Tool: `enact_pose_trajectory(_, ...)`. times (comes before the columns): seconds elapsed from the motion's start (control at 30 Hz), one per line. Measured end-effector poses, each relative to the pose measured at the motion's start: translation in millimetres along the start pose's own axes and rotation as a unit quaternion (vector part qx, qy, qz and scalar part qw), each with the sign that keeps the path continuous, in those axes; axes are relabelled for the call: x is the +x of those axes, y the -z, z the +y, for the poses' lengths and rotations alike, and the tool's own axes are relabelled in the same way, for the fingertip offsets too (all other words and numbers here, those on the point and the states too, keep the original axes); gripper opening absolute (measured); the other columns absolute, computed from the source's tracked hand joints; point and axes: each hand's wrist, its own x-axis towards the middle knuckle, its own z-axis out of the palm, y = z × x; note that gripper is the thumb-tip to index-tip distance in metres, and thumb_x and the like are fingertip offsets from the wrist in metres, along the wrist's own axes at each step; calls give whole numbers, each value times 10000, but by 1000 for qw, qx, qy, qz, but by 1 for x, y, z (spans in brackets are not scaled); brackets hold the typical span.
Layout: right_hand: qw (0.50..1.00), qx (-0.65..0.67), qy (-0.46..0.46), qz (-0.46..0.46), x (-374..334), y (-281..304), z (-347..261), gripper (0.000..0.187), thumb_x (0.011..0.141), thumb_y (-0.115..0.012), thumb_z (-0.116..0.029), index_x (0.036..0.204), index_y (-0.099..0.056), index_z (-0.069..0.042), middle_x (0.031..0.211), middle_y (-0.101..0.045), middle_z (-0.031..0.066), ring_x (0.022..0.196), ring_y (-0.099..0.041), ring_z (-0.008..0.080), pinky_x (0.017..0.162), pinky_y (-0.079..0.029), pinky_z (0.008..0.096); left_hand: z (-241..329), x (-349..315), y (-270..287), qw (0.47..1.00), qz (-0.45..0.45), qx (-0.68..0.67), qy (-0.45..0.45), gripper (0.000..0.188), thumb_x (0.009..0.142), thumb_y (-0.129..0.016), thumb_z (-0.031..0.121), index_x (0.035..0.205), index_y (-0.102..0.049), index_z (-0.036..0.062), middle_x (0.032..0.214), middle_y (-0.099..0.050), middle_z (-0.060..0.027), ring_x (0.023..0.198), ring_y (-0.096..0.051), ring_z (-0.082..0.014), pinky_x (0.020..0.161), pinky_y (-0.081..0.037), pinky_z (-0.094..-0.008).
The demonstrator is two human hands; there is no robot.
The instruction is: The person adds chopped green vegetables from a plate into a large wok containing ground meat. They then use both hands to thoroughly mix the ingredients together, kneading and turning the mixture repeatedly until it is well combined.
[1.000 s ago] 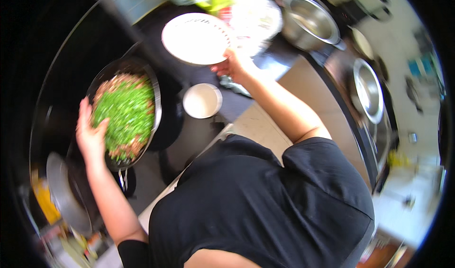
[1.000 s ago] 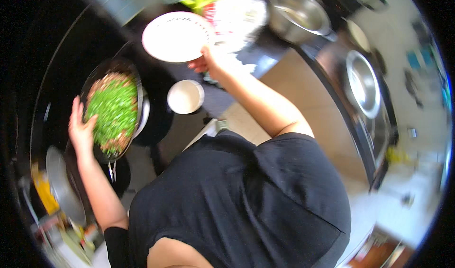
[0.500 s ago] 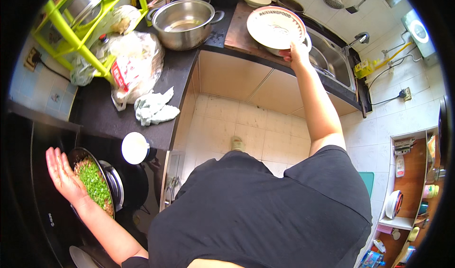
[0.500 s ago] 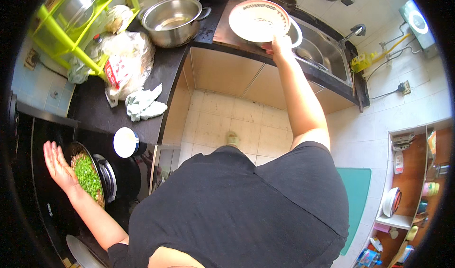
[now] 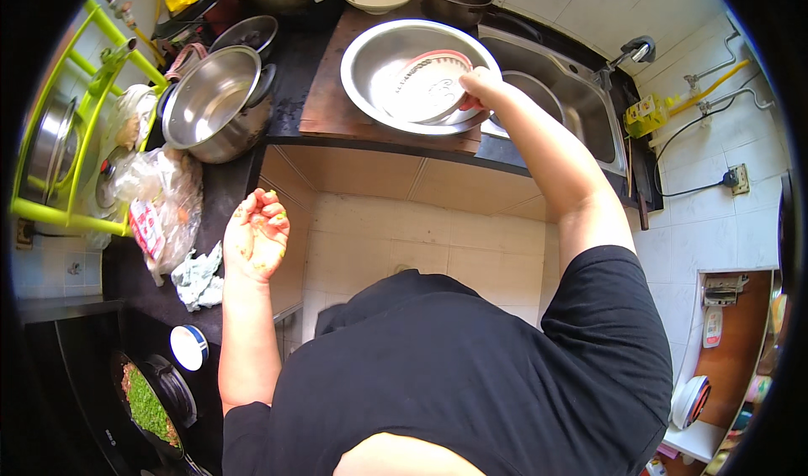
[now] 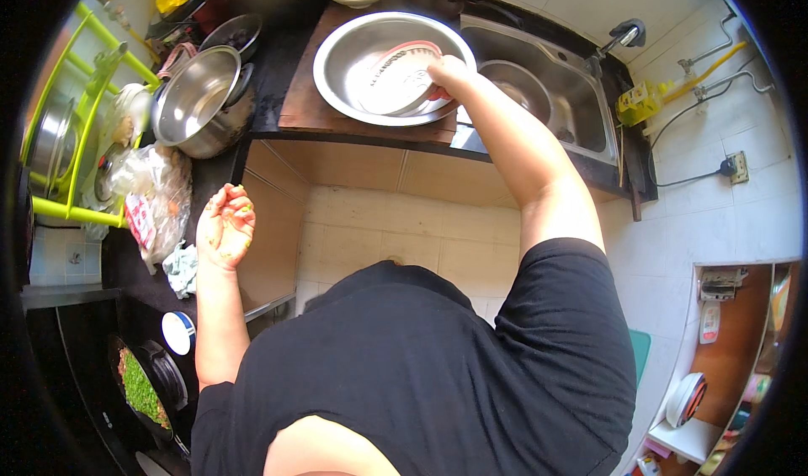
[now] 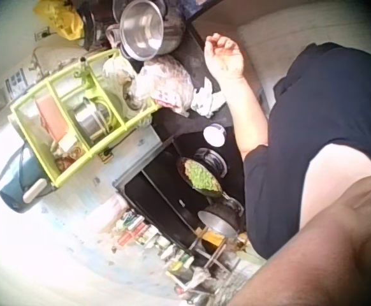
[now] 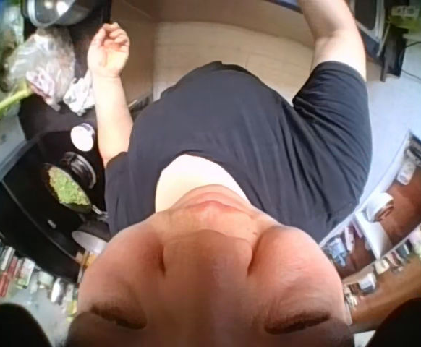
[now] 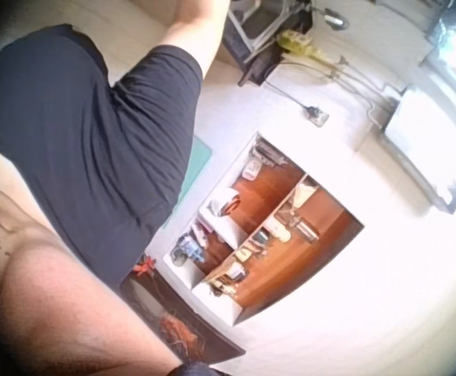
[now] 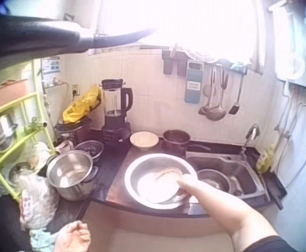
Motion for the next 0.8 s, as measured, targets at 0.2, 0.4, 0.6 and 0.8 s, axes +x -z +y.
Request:
enact_pose_trajectory(0.2, 988, -151, 14, -41, 33, 24, 4, 235, 773, -471, -154, 806, -605, 36, 596, -613, 103, 433, -576, 164, 396, -434, 287, -26, 72, 3, 996, 87, 6, 32, 99, 810, -542, 129, 832, -586, 43, 795, -580, -74, 633, -483, -134, 544, -414, -244)
enact_pose_trajectory(0.4, 948, -262, 72, 163, 23, 80, 40, 405, 773, -480, -401, 869, -635, -39, 838, -633, 141, 781, -612, 294, 736, -467, 367, -33, 154, -5, 991, 106, 48, 59, 95, 819, -529, 121, 847, -579, 45, 807, -591, -78, 642, -517, -149, 539, -418, -249)
enact_pose_trajectory(0.6, 968, 219, -76, -100, 8, 66, 99, 458, 795, -544, -417, 1017, -515, -18, 861, -628, 78, 689, -610, 140, 514, -470, 282, -37, 232, -2, 974, 175, 130, 61, 149, 849, -482, 146, 938, -517, 32, 845, -571, -62, 659, -522, -152, 545, -424, -251)
enact_pose_trajectory(0.8, 868, 453, -100, -176, 23, 54, 105, 257, 764, -635, -202, 922, -507, -45, 809, -605, 52, 652, -600, 123, 475, -513, 234, -38, 265, -6, 961, 151, 233, 12, 219, 895, -380, 142, 1002, -523, 15, 905, -586, -47, 773, -546, -120, 596, -428, -211)
